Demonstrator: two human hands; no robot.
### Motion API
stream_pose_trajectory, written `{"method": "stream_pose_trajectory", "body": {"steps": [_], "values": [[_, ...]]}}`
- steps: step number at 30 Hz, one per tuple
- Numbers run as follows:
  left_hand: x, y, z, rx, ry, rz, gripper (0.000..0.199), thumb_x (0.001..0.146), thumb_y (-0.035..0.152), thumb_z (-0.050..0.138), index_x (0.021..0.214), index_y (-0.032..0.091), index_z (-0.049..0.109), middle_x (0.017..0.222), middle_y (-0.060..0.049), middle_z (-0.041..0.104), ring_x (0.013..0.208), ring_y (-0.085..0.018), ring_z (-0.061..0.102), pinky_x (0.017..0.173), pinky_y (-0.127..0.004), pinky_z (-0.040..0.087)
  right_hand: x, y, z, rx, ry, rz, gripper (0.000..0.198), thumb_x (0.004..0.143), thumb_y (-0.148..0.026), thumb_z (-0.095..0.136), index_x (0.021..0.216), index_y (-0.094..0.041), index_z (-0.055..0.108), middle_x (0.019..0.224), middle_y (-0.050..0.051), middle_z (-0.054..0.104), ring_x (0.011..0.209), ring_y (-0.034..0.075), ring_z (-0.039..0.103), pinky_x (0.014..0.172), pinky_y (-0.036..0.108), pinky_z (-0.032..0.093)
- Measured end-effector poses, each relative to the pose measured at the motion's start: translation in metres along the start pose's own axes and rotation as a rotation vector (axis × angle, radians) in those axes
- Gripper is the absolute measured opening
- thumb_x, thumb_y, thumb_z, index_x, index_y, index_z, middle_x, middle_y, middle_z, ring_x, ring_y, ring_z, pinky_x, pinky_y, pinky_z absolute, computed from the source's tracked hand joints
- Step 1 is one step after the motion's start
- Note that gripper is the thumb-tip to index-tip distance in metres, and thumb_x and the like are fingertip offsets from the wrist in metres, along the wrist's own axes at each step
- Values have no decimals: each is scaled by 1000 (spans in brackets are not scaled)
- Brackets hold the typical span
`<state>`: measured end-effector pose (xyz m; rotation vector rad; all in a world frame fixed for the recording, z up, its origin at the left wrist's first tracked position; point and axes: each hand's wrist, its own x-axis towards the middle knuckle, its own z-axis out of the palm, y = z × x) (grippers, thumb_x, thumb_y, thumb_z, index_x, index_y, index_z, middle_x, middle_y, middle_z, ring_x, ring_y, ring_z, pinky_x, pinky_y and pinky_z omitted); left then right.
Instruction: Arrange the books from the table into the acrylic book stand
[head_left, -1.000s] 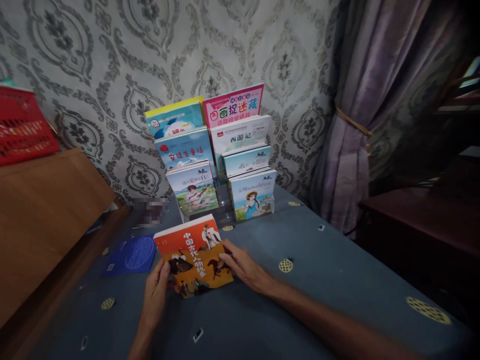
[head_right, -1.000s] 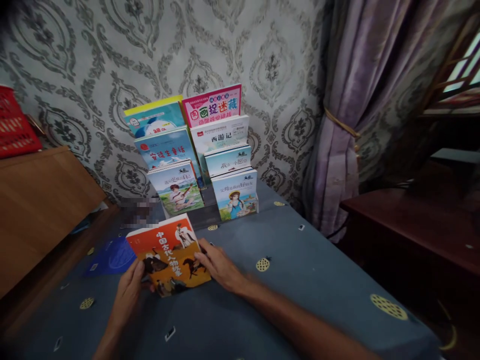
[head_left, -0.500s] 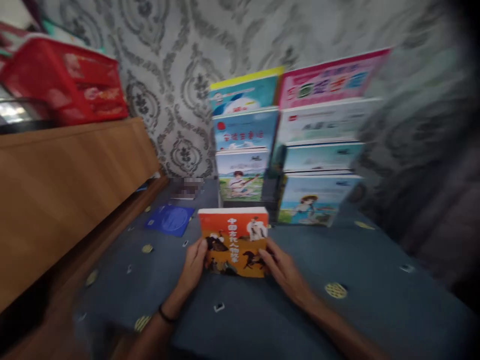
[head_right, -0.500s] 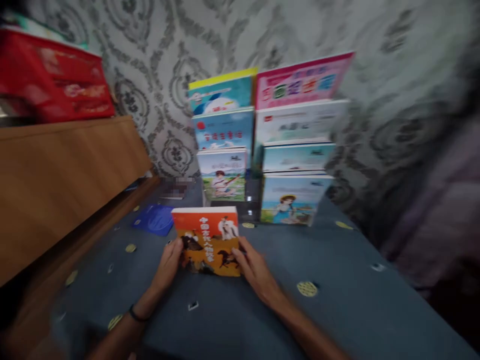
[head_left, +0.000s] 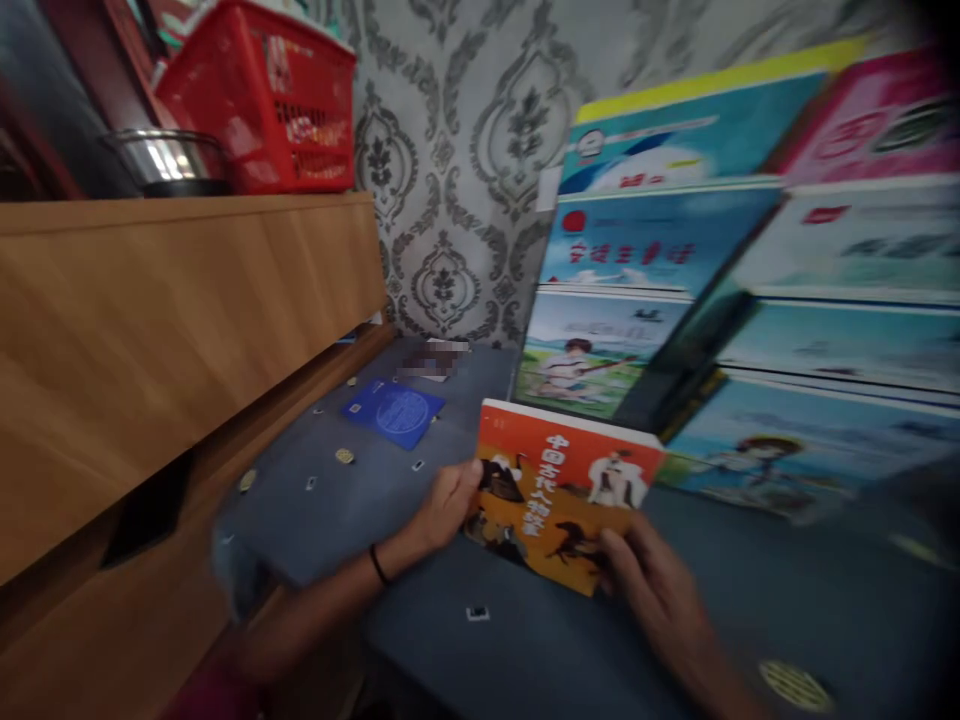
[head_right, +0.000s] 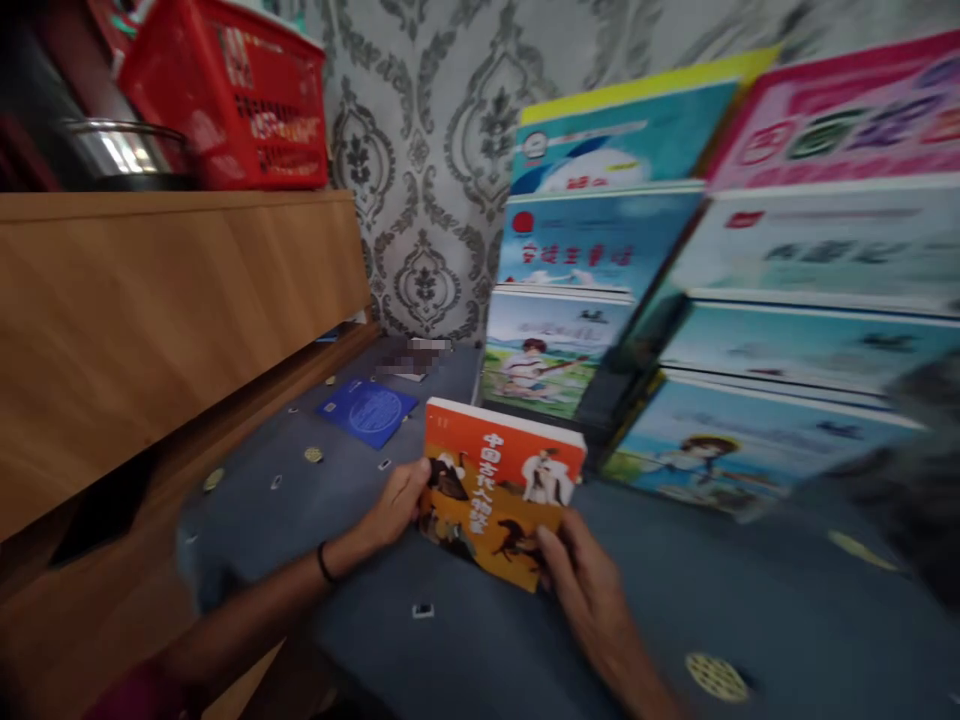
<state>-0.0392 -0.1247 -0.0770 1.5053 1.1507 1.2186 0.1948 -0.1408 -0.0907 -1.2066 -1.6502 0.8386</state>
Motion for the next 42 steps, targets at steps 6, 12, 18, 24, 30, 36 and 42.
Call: {"method": "stream_pose_trajectory", "body": {"steps": [6,12,18,24,30,36,42], "values": [[9,5,8,-62,33,-35,67,85,77,44,82,15,70,81,-7,72,78,-21,63,72,-29,51,-3,2,2,101,-20,-28,40,95,-62,44,99,-24,56,80,3,60,62,17,54,49,27,46],[18,12,15,36,105,67,60,86,72,48,77,17,70,78,-7,71,76,-20,61,75,-29,52,-3,0,-3,150,-16,-48,38,98,-57,41,99,-22,57,82,2,59,70,17,56,58,26,49],[30,16,21,33,88,84,60,83,74,50,81,18,70,76,-6,70,76,-22,61,75,-32,52,2,-5,-12,133,17,-113,33,100,-52,42,101,-22,56,92,3,64,87,19,62,75,29,51],[44,17,25,34,68,164,62,88,74,44,92,17,69,92,-9,72,91,-24,64,86,-34,50,6,0,-17,121,14,-133,31,100,-47,42,114,-22,54,101,6,66,92,20,63,79,31,52],[52,22,29,73,210,245,63,86,78,43,81,18,65,79,-5,68,78,-20,60,72,-29,47,10,-11,-21,62,54,-156,32,100,-46,42,115,-22,56,100,5,67,90,20,64,82,31,50],[59,50,34,80,298,333,62,89,76,38,85,19,64,81,-4,66,78,-19,58,71,-28,46,34,-67,-17,110,291,-238,33,100,-47,38,103,-22,59,87,2,64,81,18,59,75,29,45],[62,71,38,115,397,334,62,93,70,30,69,21,58,67,-1,59,64,-16,53,60,-26,41,62,-85,-5,339,426,-202,42,98,-49,41,69,-21,53,65,-2,49,62,14,47,59,25,38]]}}
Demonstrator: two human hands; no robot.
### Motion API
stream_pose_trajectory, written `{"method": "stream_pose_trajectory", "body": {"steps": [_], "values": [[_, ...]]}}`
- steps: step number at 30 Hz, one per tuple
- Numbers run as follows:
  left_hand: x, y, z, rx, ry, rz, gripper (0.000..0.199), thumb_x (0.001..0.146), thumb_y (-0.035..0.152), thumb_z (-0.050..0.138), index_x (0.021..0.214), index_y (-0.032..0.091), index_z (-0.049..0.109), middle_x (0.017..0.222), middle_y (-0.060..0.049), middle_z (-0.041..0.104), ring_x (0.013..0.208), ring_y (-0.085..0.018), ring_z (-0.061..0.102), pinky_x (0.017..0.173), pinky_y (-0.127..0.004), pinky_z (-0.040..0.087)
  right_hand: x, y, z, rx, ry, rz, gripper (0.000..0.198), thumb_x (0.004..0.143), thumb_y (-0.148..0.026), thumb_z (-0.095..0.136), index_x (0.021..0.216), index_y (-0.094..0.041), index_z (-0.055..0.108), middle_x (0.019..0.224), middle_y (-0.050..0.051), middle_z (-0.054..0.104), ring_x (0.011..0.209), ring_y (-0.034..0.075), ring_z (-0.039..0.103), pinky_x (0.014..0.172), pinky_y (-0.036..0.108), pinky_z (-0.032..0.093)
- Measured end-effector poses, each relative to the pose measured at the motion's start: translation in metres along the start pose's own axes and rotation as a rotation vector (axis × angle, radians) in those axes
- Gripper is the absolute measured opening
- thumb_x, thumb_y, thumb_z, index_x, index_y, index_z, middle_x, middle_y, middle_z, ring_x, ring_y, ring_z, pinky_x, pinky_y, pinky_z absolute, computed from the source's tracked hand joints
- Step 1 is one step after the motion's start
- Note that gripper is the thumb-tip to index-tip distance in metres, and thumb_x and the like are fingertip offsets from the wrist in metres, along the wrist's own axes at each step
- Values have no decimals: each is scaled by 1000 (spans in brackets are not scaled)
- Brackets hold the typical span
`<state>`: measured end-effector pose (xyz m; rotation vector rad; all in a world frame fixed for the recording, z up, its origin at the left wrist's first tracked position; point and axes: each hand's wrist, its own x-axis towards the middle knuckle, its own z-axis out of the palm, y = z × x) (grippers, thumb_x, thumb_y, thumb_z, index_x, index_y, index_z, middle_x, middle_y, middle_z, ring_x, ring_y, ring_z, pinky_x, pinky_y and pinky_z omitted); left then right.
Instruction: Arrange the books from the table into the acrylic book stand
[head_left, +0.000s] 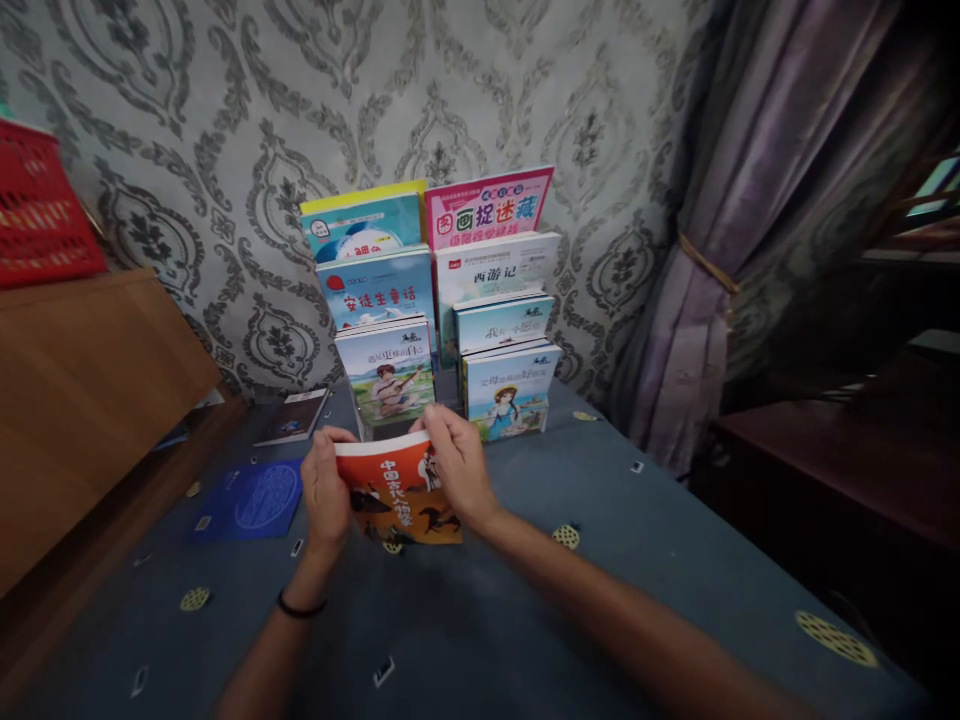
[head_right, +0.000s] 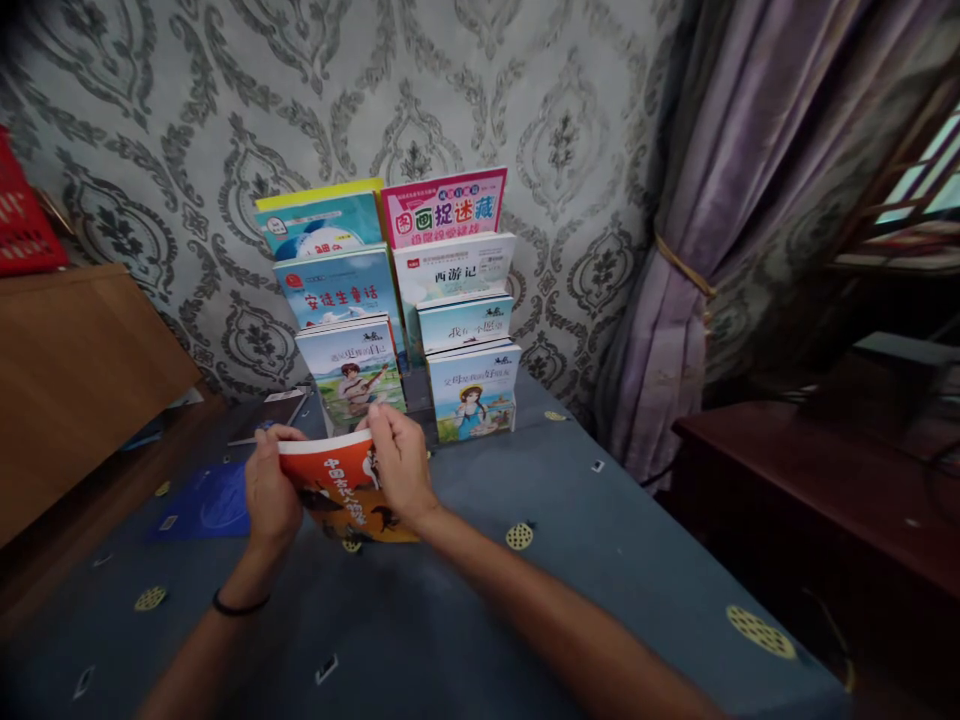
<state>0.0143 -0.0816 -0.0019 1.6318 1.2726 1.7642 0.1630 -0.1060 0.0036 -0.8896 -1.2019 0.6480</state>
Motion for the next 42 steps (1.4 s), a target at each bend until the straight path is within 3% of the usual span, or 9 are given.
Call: {"method": "stream_pose_trajectory", "body": {"steps": [5,10,12,17,23,30,35,39,42], "values": [[1,-1,2,-15,-35,-11,49,94,56,35,64,22,53,61,1,53,59,-15,47,56,-25,37,3,12,-2,56,24,88,28,94,-42,47,106,-21,61,67,-4,48,59,13,44,55,23,37],[4,-4,0,39,-35,70,40,96,45,35,68,23,53,63,2,54,61,-16,50,57,-26,38,2,9,-3,40,22,59,32,95,-43,44,112,-21,61,69,-3,51,62,15,48,57,25,40],[7,-3,-1,131,-31,205,37,98,41,35,75,22,56,70,0,59,66,-17,55,62,-27,40,1,7,-3,5,42,27,34,97,-44,41,111,-21,61,72,-2,53,66,15,51,61,26,42],[9,16,3,610,-96,770,32,100,33,40,78,22,61,72,-4,64,73,-22,56,78,-34,37,-2,5,-4,-58,59,-27,36,100,-46,37,109,-22,62,78,0,57,72,17,55,70,29,46],[-1,33,20,580,-129,969,37,102,25,39,69,22,57,61,0,62,60,-18,54,68,-32,34,-4,6,-3,-31,22,-31,40,98,-53,39,107,-21,62,78,0,55,72,17,52,70,29,45],[1,35,19,475,-157,980,43,103,20,34,63,21,49,55,3,54,52,-14,50,61,-30,34,0,8,-5,34,-14,-18,43,94,-59,48,104,-20,62,76,-1,55,66,14,47,66,27,42],[2,13,6,527,-135,1003,26,102,30,39,102,21,64,91,-4,72,83,-19,65,82,-33,45,-19,26,-19,18,-55,-17,49,92,-60,53,121,-21,56,83,1,62,74,17,57,69,27,48],[-6,-31,-17,482,-32,683,44,99,40,45,136,17,49,128,-14,65,116,-27,62,96,-42,50,-41,44,-45,-192,-247,0,39,96,-53,49,114,-21,63,99,6,70,92,22,64,83,32,51],[-14,-68,-41,385,-199,341,48,98,46,43,137,20,48,128,-12,67,110,-26,67,86,-39,57,-50,47,-68,-399,-367,-35,35,98,-47,48,117,-24,64,110,8,70,104,25,63,93,36,50]]}}
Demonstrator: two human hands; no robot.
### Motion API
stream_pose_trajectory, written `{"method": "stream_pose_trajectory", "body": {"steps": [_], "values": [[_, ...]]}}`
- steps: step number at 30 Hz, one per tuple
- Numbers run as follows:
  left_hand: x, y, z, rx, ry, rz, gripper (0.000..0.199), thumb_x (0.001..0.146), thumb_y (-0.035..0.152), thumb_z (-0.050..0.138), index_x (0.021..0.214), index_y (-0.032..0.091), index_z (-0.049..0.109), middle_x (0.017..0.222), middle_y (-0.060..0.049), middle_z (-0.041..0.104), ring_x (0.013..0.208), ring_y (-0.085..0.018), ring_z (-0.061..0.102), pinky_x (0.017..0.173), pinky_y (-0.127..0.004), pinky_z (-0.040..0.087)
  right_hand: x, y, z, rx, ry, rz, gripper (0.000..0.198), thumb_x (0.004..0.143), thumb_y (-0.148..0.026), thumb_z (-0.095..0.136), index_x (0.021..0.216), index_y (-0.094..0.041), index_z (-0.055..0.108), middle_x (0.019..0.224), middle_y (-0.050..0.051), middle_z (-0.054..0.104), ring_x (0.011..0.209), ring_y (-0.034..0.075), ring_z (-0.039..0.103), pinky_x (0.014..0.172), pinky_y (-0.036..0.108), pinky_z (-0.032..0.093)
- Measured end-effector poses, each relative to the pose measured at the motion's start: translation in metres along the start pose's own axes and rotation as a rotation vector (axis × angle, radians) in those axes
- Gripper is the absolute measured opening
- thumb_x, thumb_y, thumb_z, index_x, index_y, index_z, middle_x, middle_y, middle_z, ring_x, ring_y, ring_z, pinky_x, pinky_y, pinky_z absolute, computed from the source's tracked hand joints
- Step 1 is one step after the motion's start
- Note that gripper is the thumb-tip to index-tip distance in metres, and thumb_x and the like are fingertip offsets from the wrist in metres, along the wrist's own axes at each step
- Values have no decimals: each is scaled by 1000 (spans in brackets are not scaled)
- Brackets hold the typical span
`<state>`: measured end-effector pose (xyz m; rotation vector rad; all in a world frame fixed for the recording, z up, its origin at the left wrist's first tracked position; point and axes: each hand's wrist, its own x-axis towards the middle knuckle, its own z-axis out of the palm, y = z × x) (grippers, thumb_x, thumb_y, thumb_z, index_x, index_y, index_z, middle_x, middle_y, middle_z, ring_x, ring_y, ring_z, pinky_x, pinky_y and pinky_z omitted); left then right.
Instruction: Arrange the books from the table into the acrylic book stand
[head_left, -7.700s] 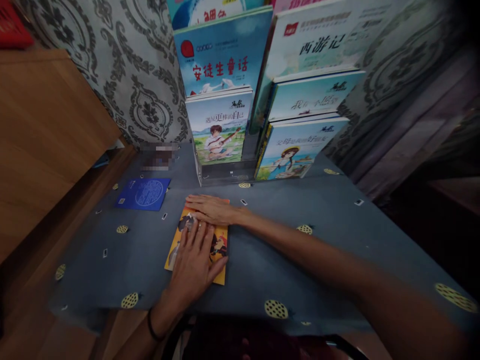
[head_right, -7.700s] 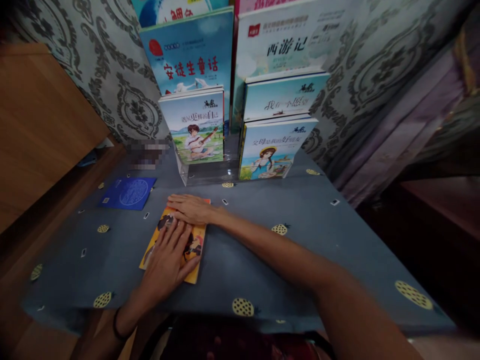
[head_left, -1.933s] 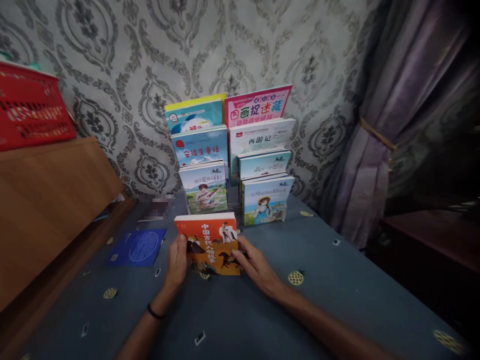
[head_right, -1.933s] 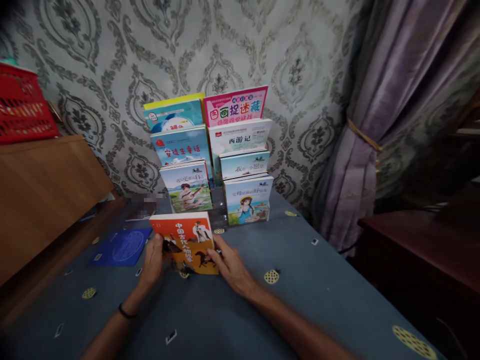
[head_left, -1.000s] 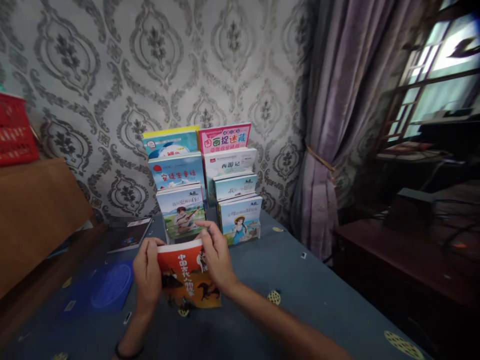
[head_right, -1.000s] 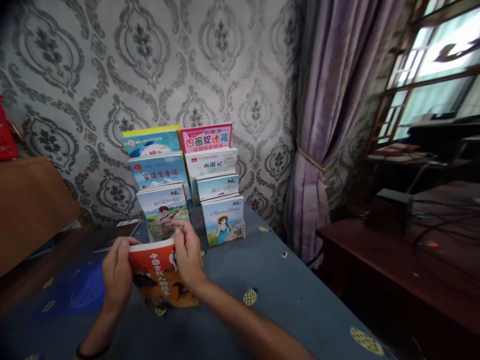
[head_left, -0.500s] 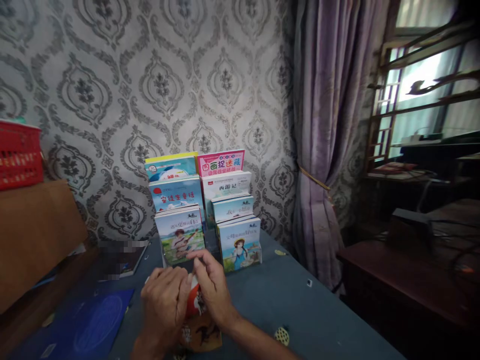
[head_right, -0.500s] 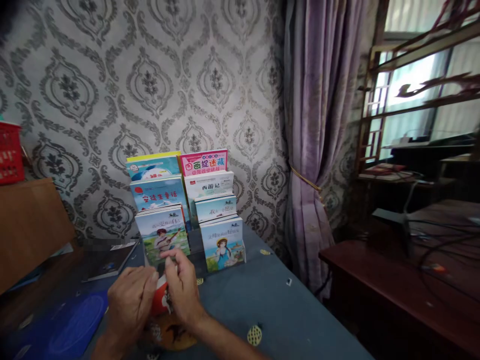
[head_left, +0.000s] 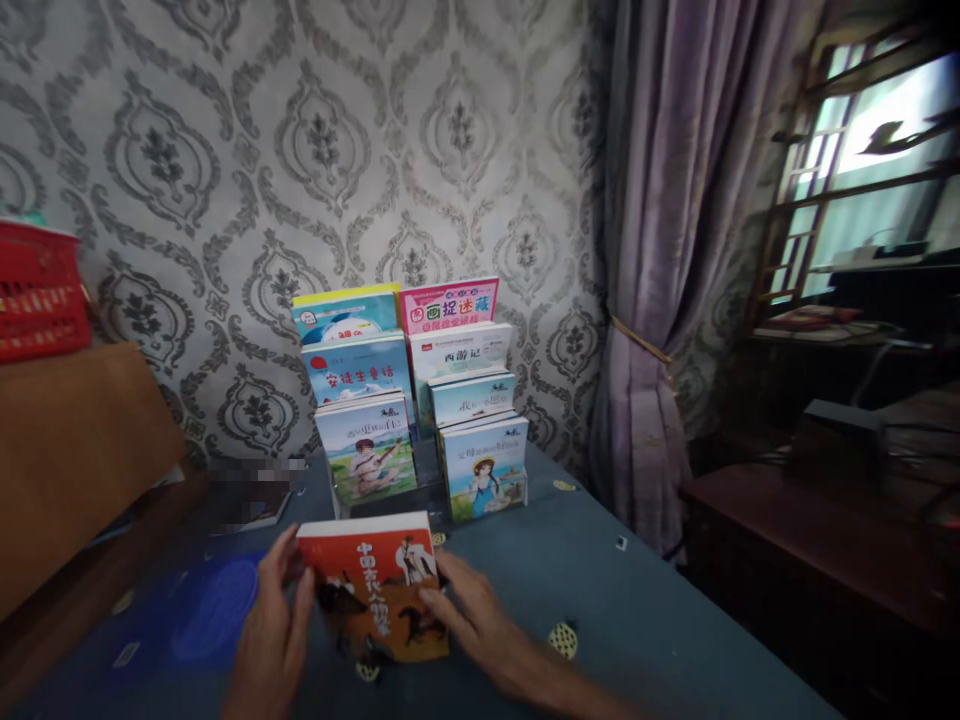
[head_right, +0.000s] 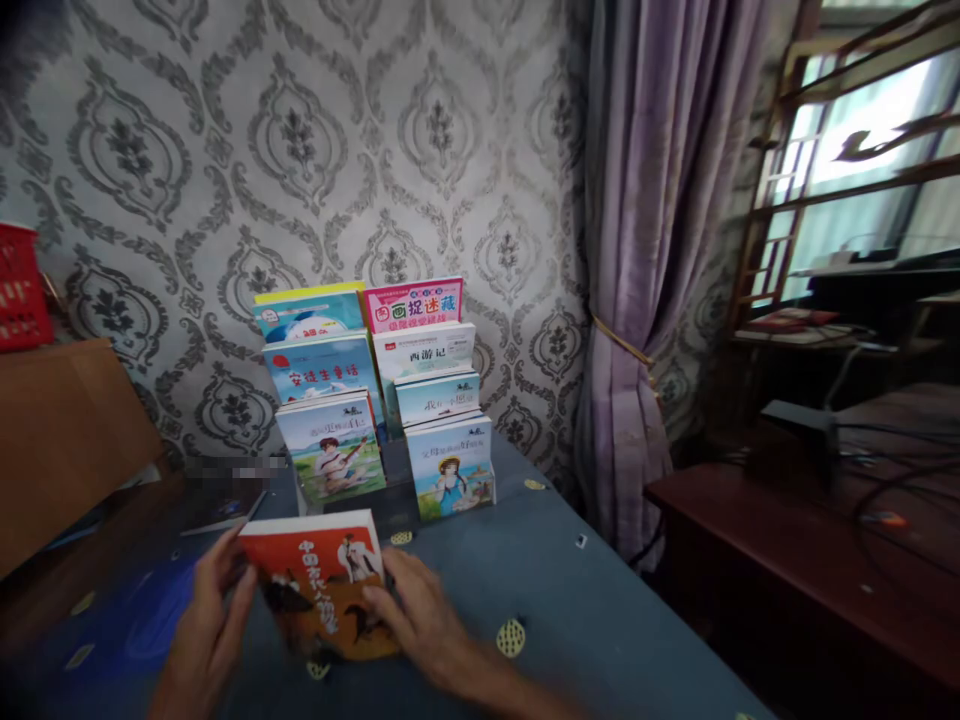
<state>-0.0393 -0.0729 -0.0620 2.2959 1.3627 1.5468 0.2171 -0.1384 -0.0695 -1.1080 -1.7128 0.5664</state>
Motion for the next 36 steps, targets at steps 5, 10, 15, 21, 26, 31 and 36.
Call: {"method": "stream_pose_trajectory", "body": {"steps": [5,10,15,21,26,31,36], "values": [[-20,-26,-14,-160,-294,-168,49,88,60,51,117,23,64,98,-7,76,83,-26,72,64,-34,59,-1,-1,-19,-84,-202,-10,26,99,-40,46,110,-25,64,108,8,71,98,23,65,89,35,52],[3,1,-20,-246,-406,-191,35,93,49,48,106,21,65,92,-5,73,75,-20,68,57,-27,53,20,-6,-18,-8,-227,-12,20,100,-34,42,106,-22,58,94,7,72,86,21,68,77,32,53],[48,23,-19,-217,-226,-157,29,94,44,49,104,21,62,89,-3,70,76,-17,67,67,-27,54,64,-21,-30,-71,-54,-159,17,99,-31,43,106,-21,55,95,7,70,87,22,67,76,32,49],[101,27,-7,-89,30,31,25,95,38,50,110,21,62,93,-4,71,80,-18,67,73,-28,52,116,-23,-39,-177,156,-271,21,97,-33,47,112,-22,56,95,7,69,84,22,63,73,31,47],[111,21,11,39,48,29,22,97,35,48,105,20,62,92,-5,73,79,-19,69,71,-28,48,131,-5,-34,-215,191,-228,23,94,-33,45,109,-19,57,92,9,69,79,23,62,69,32,45],[105,8,26,83,2,-20,20,97,33,46,103,20,60,95,-6,74,84,-21,70,73,-28,46,130,6,-28,-243,139,-152,27,94,-30,44,115,-18,56,94,10,70,81,24,64,70,31,46],[103,-4,32,63,-34,-55,18,96,31,47,101,21,60,94,-6,74,82,-21,69,73,-28,46,131,17,-20,-286,112,-124,26,95,-27,44,115,-18,56,98,11,71,83,24,65,71,30,46]]}}
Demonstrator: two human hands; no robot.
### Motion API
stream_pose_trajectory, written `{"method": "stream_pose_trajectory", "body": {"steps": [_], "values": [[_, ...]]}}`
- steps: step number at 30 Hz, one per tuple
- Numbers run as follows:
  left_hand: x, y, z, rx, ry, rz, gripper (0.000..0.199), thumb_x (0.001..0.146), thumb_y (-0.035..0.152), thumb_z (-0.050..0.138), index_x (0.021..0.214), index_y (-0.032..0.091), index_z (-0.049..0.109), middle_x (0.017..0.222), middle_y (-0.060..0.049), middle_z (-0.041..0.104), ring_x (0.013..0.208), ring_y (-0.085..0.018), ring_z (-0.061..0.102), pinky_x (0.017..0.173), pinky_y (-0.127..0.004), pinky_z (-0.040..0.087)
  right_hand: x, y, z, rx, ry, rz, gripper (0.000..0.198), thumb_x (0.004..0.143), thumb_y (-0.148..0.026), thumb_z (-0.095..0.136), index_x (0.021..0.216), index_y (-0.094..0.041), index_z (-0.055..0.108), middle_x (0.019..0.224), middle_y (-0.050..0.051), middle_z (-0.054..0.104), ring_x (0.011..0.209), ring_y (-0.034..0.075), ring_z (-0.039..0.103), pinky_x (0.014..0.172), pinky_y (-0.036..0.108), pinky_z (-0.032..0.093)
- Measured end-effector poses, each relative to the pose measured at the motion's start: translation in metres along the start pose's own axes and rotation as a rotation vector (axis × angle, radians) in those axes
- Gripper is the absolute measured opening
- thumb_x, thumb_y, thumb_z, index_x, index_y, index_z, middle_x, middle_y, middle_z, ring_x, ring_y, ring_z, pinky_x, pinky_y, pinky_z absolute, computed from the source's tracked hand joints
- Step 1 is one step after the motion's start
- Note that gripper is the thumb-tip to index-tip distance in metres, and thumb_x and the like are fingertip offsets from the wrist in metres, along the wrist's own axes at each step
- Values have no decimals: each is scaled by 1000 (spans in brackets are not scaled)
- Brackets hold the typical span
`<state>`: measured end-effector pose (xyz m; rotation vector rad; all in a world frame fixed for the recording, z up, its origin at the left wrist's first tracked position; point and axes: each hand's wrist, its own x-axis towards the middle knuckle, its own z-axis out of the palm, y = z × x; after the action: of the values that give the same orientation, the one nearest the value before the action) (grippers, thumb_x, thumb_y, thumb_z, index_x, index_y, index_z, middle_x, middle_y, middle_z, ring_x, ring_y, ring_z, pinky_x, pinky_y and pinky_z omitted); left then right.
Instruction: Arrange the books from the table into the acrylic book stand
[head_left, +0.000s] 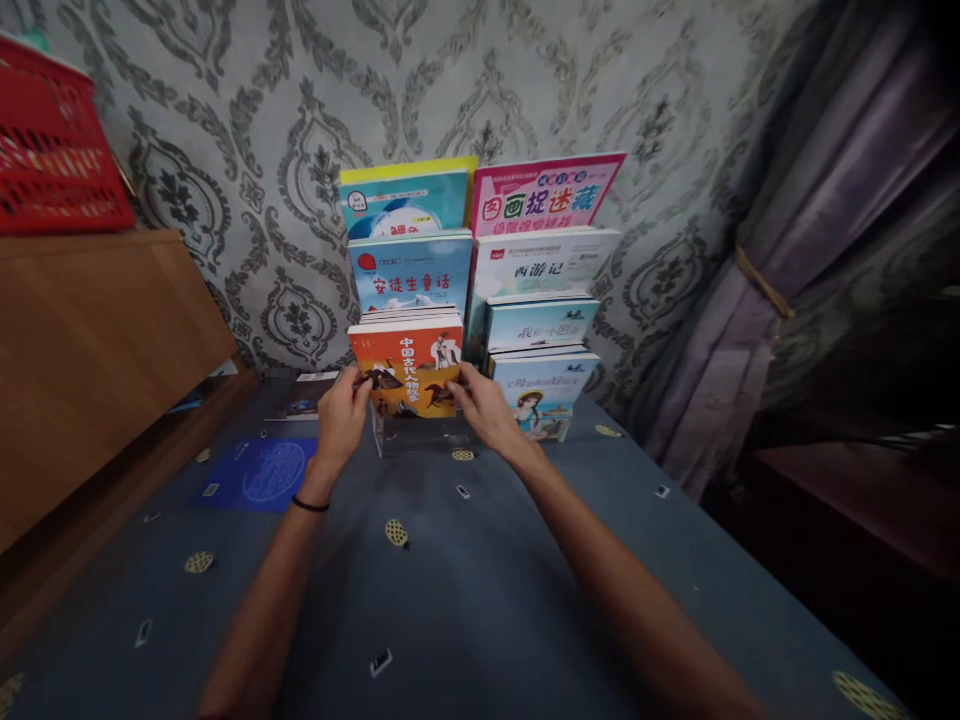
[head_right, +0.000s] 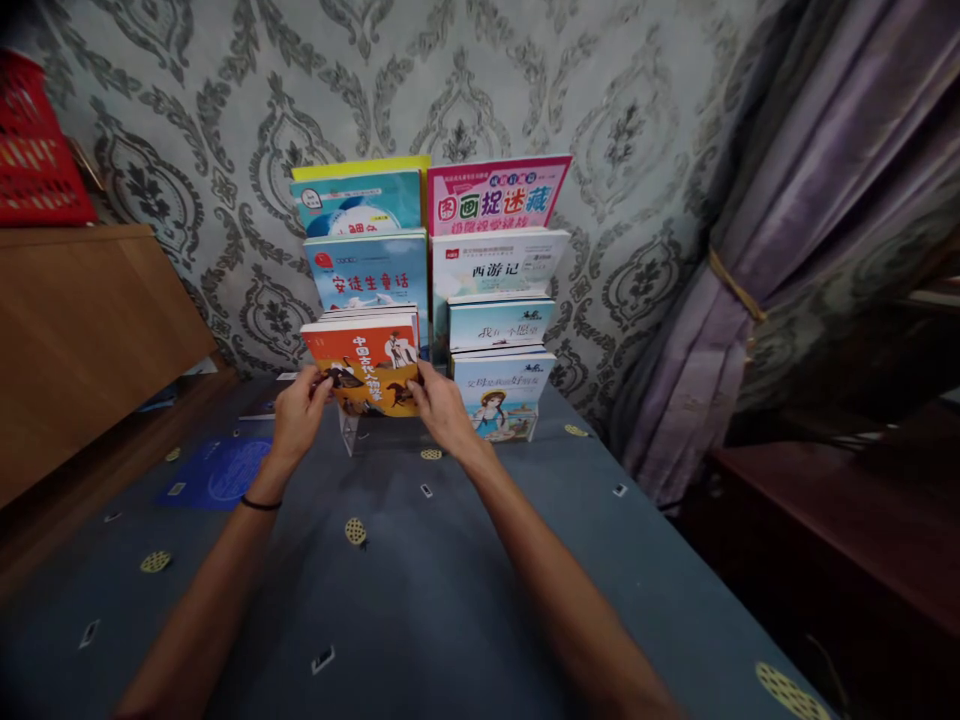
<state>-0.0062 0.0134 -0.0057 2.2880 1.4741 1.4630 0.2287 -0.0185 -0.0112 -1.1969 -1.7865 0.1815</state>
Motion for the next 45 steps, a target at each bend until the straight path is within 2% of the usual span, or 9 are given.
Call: {"method": "stream_pose_trajectory", "body": {"steps": [6,22,32,45], "values": [[-1,-7,4,-41,-54,-10,17,96,28,47,103,20,61,98,-8,73,84,-20,68,73,-28,49,-1,10,7,-21,-33,21,21,94,-26,44,110,-18,56,90,9,71,80,24,65,69,29,45],[0,-12,6,-50,-105,-8,20,97,34,47,101,20,61,96,-7,72,82,-21,68,71,-28,49,1,9,-3,-83,-50,7,16,93,-27,44,103,-20,54,87,9,68,76,23,61,67,29,42],[-2,-15,9,-74,-102,-21,19,95,30,47,101,20,61,96,-7,72,82,-21,69,72,-29,51,1,9,-1,-120,-69,-2,11,94,-27,44,98,-21,53,84,7,65,75,22,60,66,29,39],[-1,-18,6,12,-113,17,19,96,32,46,99,20,60,92,-7,71,83,-22,67,73,-30,49,1,18,7,-83,-85,-17,12,94,-25,44,101,-20,53,87,8,67,77,22,61,67,29,40]]}}
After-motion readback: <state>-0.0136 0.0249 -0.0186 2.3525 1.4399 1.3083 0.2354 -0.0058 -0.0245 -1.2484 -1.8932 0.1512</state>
